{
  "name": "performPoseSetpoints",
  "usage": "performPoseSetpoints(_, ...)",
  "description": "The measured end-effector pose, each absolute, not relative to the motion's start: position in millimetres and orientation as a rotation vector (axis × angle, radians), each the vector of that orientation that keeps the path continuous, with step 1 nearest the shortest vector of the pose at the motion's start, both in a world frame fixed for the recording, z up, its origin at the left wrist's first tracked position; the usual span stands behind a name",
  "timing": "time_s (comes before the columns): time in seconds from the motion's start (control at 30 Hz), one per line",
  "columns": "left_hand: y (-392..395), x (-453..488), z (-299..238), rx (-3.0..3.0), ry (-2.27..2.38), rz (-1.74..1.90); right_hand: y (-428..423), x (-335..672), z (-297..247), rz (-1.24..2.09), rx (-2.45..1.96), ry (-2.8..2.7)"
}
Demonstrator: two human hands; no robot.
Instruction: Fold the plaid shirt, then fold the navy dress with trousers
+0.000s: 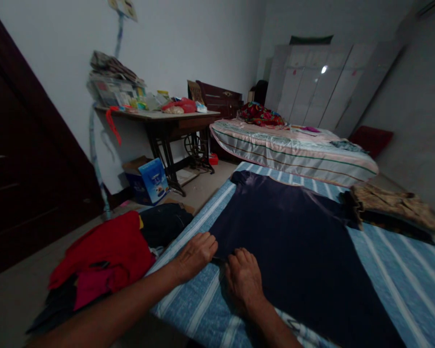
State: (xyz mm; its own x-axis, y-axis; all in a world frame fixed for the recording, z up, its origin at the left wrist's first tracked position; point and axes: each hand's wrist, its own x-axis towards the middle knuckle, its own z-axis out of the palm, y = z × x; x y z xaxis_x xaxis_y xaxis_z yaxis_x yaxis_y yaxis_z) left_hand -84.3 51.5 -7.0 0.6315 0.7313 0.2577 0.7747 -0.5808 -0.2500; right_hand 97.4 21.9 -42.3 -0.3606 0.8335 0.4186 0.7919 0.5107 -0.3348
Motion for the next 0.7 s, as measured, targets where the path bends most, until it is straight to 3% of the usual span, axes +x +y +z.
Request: performPoseSetpoints(0.7,56.2,-123.4,-7.2,-2.517,-1.04,-0.218,21.8,94.4,-42.4,0.065,-1.349,-2.189)
